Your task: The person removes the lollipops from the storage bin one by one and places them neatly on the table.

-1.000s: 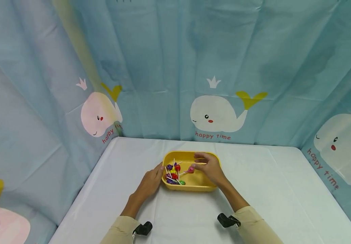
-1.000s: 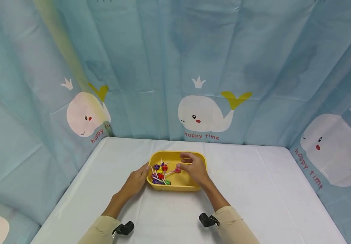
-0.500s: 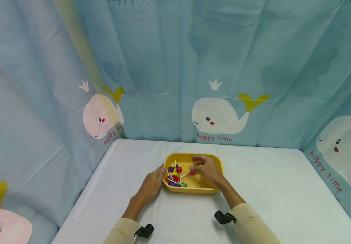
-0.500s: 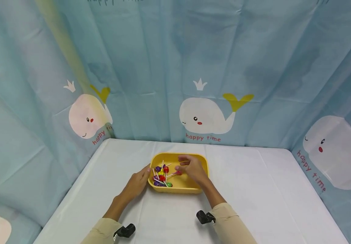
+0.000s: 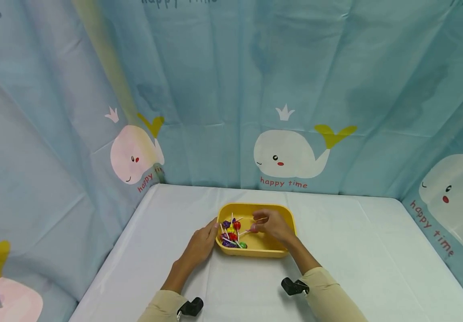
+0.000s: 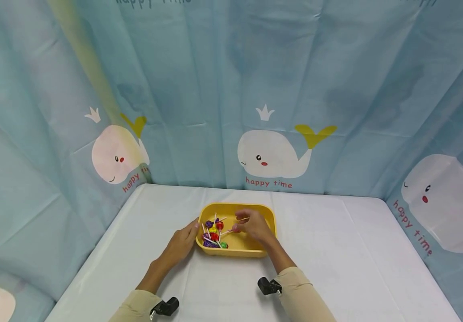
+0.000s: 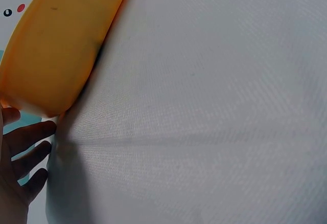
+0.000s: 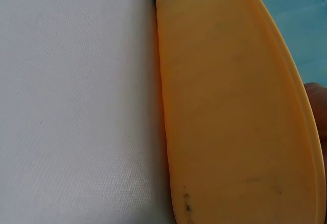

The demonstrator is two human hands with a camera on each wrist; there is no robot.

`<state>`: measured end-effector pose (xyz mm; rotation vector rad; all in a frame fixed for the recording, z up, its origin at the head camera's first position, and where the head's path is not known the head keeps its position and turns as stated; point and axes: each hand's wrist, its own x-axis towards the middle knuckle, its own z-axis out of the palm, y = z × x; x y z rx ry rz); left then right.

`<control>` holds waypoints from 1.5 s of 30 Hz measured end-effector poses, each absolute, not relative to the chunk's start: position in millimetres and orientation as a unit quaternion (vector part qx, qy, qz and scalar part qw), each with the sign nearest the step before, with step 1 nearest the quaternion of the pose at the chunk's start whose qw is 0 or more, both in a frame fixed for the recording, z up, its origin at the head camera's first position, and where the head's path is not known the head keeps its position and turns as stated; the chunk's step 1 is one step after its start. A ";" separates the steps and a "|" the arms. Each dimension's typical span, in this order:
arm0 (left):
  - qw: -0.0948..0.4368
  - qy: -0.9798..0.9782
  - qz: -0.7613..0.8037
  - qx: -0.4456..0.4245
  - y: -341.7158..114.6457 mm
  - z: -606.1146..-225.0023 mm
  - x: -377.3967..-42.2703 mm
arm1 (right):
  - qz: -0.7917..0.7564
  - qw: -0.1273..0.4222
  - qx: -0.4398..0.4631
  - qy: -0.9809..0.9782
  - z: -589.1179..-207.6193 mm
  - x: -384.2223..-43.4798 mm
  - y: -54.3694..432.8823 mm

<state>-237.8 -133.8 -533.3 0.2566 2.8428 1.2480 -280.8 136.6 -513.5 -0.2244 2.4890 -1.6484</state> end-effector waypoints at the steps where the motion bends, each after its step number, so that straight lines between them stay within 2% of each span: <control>1: 0.013 0.912 0.401 0.082 -133.7 -533.3 -237.4 | -0.545 0.075 -0.075 0.832 -514.0 -281.0 136.3; 20: 0.009 0.909 0.409 0.080 -131.8 -534.6 -233.9 | -0.472 0.073 -0.057 0.877 -519.2 -278.7 132.6; 36: 0.005 0.910 0.406 0.088 -133.2 -535.0 -236.5 | -0.461 0.026 -0.061 0.885 -509.5 -273.0 137.1; 45: 0.011 0.911 0.404 0.079 -133.4 -533.7 -235.9 | -0.492 0.024 -0.056 0.868 -498.4 -264.8 144.5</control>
